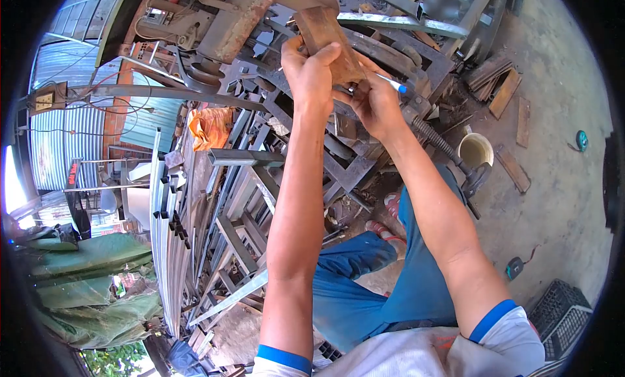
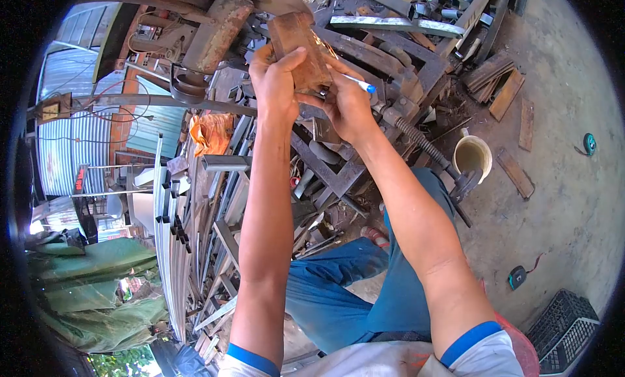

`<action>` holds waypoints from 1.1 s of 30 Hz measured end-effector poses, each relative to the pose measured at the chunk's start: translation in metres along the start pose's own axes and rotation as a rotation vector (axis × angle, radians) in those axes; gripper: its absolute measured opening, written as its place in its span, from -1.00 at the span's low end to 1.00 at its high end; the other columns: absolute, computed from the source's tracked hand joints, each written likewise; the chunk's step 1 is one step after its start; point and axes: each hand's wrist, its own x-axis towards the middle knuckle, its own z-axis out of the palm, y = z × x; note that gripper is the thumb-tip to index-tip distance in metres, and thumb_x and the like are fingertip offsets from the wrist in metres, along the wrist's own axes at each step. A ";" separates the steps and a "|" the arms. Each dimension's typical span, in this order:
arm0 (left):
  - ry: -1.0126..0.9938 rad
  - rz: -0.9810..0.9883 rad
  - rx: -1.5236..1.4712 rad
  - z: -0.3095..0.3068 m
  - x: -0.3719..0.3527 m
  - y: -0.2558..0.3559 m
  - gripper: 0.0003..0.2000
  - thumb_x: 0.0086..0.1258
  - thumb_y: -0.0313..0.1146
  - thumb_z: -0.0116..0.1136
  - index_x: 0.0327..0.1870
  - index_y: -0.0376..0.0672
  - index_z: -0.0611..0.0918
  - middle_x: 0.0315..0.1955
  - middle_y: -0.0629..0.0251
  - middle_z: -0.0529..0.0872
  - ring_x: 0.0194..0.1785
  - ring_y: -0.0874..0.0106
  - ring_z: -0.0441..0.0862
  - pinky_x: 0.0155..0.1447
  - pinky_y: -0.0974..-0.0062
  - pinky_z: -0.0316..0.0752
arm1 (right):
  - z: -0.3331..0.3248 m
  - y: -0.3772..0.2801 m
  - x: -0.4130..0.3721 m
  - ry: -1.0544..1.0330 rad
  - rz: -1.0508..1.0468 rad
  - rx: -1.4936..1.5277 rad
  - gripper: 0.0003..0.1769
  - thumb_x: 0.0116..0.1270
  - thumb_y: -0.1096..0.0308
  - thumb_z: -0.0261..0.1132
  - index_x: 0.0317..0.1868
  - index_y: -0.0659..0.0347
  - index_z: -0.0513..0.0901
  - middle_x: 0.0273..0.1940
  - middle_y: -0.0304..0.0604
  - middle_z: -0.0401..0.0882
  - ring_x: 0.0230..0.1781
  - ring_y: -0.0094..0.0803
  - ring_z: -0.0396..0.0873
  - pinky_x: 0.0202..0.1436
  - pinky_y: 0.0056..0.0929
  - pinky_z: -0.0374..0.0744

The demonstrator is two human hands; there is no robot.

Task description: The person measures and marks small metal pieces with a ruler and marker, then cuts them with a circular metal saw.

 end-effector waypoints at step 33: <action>0.038 -0.173 -0.145 0.007 0.003 -0.002 -0.74 0.23 -0.66 0.26 -0.05 -0.48 0.58 -0.19 0.07 0.72 -0.21 0.28 0.74 -0.10 0.36 0.66 | -0.008 -0.006 0.002 0.021 -0.043 -0.123 -0.61 0.52 0.12 0.28 0.22 0.13 0.62 0.07 -0.23 0.70 0.11 -0.43 0.65 0.21 -0.18 0.64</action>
